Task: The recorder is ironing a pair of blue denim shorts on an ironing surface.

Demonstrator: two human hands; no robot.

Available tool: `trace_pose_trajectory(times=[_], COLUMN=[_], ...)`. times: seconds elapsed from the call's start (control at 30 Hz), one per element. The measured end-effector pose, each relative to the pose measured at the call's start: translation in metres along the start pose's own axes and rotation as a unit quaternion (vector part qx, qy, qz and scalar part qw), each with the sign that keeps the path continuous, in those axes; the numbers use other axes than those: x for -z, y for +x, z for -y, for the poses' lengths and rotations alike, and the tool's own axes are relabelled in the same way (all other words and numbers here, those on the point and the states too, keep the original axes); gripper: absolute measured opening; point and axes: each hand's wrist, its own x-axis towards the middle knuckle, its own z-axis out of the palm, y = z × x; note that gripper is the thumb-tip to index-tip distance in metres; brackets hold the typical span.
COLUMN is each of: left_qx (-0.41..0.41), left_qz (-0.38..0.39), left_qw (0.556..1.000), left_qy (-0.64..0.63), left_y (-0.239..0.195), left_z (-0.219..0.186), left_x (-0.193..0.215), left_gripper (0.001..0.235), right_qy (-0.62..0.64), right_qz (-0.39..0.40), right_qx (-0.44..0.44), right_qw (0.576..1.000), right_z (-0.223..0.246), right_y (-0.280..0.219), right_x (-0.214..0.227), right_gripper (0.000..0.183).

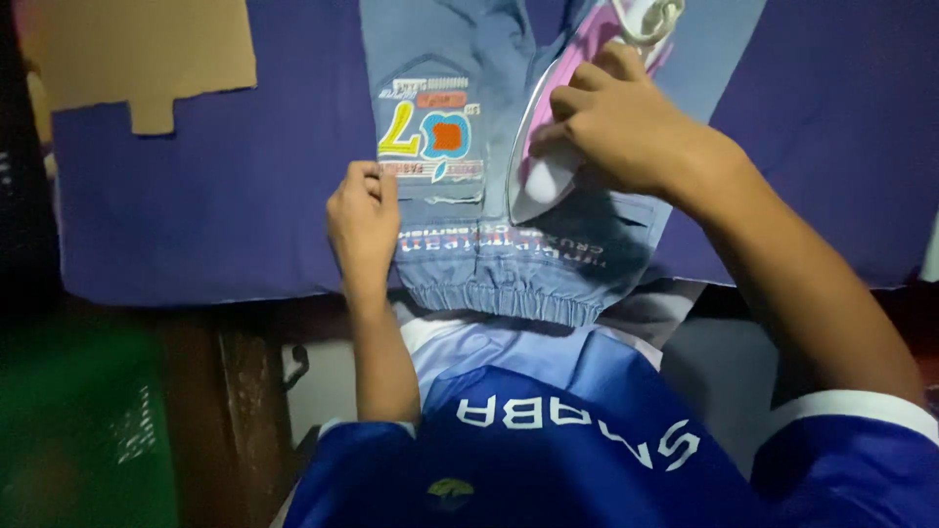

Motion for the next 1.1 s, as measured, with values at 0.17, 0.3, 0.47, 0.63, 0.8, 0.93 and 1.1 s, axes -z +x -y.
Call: trace_pose_trajectory(times=[0.17,0.3,0.47,0.63,0.8,0.93,1.1], left_qx=[0.010,0.006,0.021,-0.017,-0.018,-0.003,-0.014], left_qz=[0.006,-0.013,-0.033,-0.064,-0.056,-0.041,-0.057], left_qw=[0.998,0.998,0.997,0.993,0.995,0.994,0.991], left_qy=[-0.062,-0.069,-0.074,-0.093,-0.077,-0.097,-0.123], left_y=[-0.001,-0.002,-0.006,-0.005,-0.004,-0.011,-0.007], left_z=[0.019,0.012,0.014,0.015,0.011,0.015,0.013], left_x=[-0.002,-0.001,-0.009,-0.009,-0.010,-0.007,-0.009], left_gripper=[0.023,0.022,0.021,0.020,0.019,0.019,0.018], right_qy=[0.110,-0.029,0.074,0.079,0.047,0.102,0.056], right_qz=[-0.009,0.038,0.026,0.012,-0.009,-0.005,-0.007], right_qx=[-0.049,-0.033,0.000,-0.040,0.013,-0.035,-0.046], right_qw=[0.993,0.998,0.997,0.996,0.999,0.994,0.997], right_z=[-0.020,0.004,-0.008,0.010,0.018,-0.001,0.019], right_y=[0.005,0.001,0.005,0.007,0.002,0.008,0.005], right_x=[-0.002,0.004,0.006,0.007,-0.001,0.000,0.001], right_gripper=[0.053,0.058,0.058,0.052,0.048,0.052,0.053])
